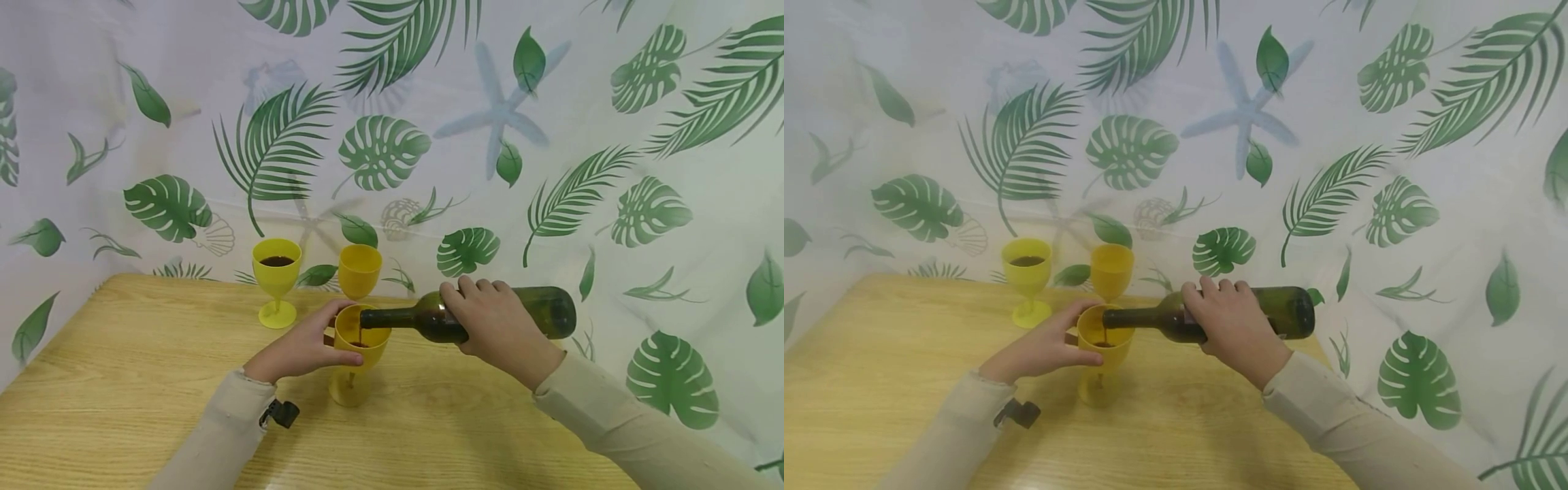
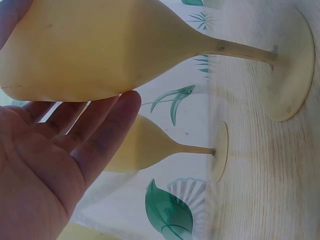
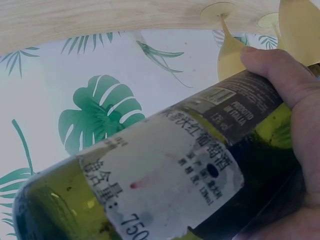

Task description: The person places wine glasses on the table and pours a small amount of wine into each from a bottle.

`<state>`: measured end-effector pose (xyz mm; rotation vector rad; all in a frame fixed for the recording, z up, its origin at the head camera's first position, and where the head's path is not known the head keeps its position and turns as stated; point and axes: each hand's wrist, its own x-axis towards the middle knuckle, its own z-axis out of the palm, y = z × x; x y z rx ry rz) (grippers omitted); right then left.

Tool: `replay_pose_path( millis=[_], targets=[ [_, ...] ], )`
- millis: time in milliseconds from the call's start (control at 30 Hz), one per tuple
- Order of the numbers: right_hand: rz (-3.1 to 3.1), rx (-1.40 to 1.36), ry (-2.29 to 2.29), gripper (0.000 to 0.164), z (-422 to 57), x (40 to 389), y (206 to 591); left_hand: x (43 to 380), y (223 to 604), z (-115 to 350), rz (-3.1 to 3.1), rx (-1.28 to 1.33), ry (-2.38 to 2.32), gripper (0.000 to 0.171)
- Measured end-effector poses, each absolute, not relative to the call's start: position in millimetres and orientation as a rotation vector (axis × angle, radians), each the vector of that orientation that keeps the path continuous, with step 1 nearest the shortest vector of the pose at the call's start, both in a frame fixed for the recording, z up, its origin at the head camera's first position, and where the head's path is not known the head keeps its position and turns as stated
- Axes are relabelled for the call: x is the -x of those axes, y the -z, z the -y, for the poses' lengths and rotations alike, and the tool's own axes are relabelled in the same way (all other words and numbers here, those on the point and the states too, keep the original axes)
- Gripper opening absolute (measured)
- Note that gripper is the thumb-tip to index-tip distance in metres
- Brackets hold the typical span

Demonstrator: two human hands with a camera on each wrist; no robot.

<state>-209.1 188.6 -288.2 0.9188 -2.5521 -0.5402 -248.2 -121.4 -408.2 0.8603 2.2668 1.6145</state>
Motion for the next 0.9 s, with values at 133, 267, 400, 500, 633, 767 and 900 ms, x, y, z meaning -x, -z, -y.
replay_pose_path(
  millis=[133,267,400,500,633,767,900],
  targets=[
    [2.543,-0.92,0.542,0.075,-188.7,208.7,287.3,248.6,409.0,121.0,-2.269,-0.859,-1.612,0.084],
    [2.533,-0.926,0.546,0.074,-188.8,208.2,286.9,249.1,410.2,121.1,-2.274,-0.86,-1.609,0.084],
    [2.526,-0.931,0.545,0.074,-189.1,208.0,287.3,248.7,411.2,121.8,-2.274,-0.866,-1.608,0.083],
    [2.527,-0.93,0.543,0.075,-188.5,209.0,287.5,249.4,411.0,123.2,-2.269,-0.869,-1.61,0.084],
    [2.522,-0.931,0.541,0.075,-187.6,209.8,287.1,250.4,410.2,124.3,-2.265,-0.869,-1.613,0.084],
    [2.505,-0.935,0.549,0.073,-186.7,209.8,286.7,251.4,409.7,125.0,-2.262,-0.876,-1.617,0.083],
    [2.496,-0.935,0.557,0.073,-186.8,209.7,287.9,253.2,410.8,125.0,-2.255,-0.886,-1.622,0.082]
  ],
)
